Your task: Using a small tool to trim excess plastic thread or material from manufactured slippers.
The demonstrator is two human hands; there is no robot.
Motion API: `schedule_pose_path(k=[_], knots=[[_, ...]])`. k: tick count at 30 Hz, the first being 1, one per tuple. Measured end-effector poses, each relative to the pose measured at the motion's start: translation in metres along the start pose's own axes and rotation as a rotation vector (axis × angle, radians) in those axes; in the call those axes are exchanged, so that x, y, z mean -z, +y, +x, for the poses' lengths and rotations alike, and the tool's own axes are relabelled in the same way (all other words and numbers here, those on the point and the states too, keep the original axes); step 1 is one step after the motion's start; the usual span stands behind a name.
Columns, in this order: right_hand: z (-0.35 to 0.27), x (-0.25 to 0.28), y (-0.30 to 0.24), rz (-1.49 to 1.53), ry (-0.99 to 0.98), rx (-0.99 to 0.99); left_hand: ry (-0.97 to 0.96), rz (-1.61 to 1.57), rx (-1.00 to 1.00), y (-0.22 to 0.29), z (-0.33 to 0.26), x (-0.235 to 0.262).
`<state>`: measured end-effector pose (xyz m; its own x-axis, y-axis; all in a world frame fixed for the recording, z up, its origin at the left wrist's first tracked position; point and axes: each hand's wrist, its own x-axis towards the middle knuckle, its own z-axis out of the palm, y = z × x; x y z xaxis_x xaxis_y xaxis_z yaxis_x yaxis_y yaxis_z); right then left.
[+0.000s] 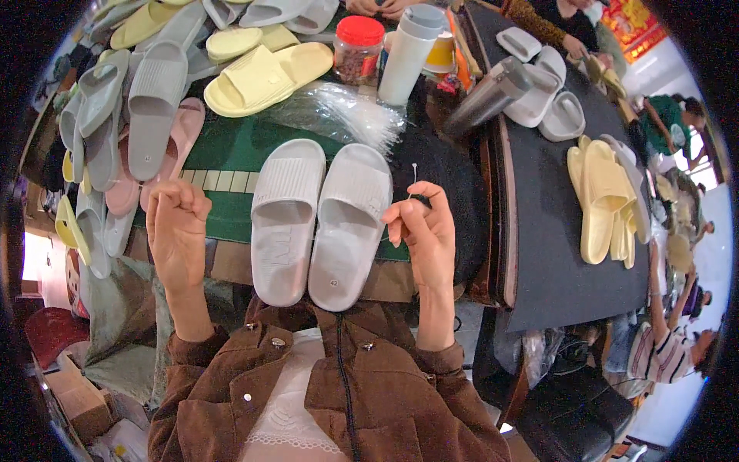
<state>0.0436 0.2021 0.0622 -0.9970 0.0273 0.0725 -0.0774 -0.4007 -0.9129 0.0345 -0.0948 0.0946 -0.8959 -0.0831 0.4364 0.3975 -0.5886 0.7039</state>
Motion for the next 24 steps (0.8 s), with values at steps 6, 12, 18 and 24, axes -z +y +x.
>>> schedule_pose_path(k=[6,12,18,24], knots=[[-0.003,-0.003,-0.003,-0.121,-0.061,-0.047,-0.018,0.476,0.313,0.004,-0.003,-0.02],[-0.008,-0.015,-0.004,-0.3,-0.253,-0.183,-0.435,0.941,0.387,0.002,-0.02,-0.026],[-0.011,-0.014,-0.005,-0.492,-0.374,-0.272,-0.539,1.033,0.5,0.003,-0.032,-0.026],[-0.011,-0.021,0.003,-0.763,-0.465,-0.202,-0.458,1.119,0.506,-0.025,-0.042,-0.006]])
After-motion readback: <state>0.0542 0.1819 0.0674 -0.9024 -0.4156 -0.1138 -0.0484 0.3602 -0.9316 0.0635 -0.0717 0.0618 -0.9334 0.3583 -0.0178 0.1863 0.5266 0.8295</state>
